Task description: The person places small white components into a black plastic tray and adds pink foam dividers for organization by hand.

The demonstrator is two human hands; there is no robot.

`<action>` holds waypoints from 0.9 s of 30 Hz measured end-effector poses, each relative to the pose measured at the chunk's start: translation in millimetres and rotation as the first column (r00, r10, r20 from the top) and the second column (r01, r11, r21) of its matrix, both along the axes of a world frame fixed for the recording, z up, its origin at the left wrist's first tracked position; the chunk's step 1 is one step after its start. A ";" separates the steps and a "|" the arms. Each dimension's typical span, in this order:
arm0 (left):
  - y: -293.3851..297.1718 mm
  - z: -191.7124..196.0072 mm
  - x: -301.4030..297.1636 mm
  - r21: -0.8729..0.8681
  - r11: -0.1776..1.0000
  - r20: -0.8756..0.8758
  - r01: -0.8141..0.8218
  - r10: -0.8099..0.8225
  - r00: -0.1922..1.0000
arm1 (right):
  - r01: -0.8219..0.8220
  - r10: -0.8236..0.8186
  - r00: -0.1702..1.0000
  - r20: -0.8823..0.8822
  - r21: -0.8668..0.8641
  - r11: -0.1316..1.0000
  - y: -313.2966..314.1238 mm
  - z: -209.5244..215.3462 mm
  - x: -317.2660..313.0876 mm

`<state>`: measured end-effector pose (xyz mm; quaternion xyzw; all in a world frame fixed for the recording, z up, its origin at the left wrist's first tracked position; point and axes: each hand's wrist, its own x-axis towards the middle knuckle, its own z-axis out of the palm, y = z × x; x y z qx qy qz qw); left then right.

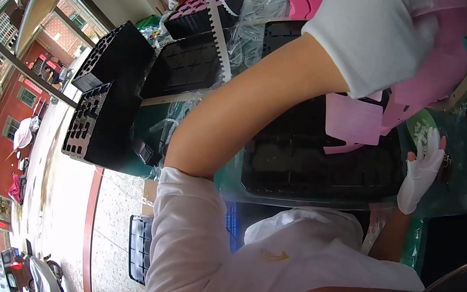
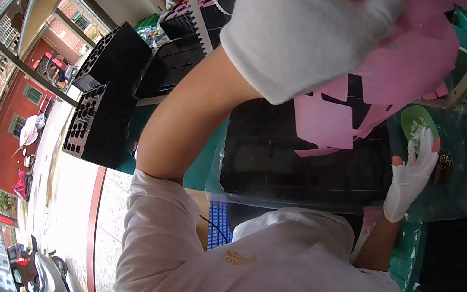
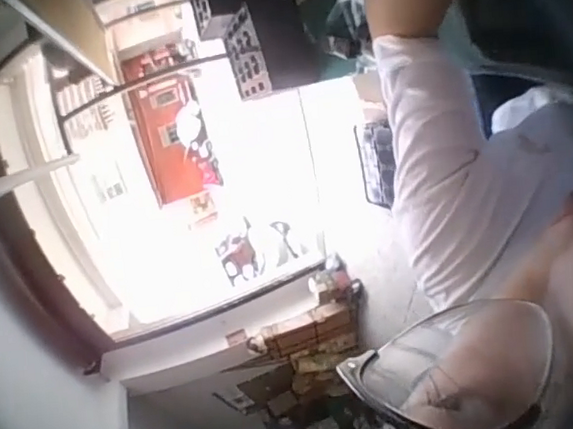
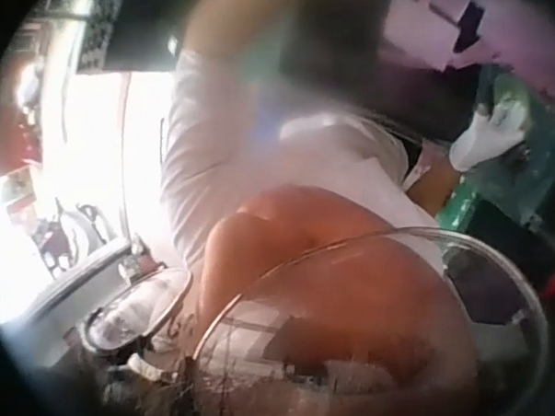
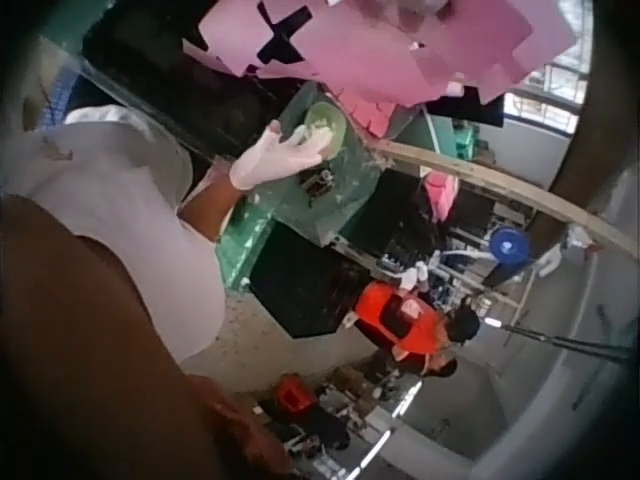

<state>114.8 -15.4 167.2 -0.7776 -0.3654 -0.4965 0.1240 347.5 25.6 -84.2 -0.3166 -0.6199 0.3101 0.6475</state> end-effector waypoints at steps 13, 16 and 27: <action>-78.2 -12.1 -41.2 -0.241 0.966 0.650 0.095 0.088 0.755 | -0.429 0.392 0.854 -0.343 -0.036 0.903 36.8 68.3 -6.0; -75.3 -48.0 -76.2 -0.294 0.947 0.791 0.127 0.166 0.589 | -0.754 0.692 0.629 -0.354 -0.059 0.655 42.7 85.0 -2.7; -57.3 -188.9 -132.3 -0.751 0.544 0.142 -0.374 0.687 0.713 | -0.588 0.709 0.696 -0.114 -0.658 0.471 81.7 67.3 -22.0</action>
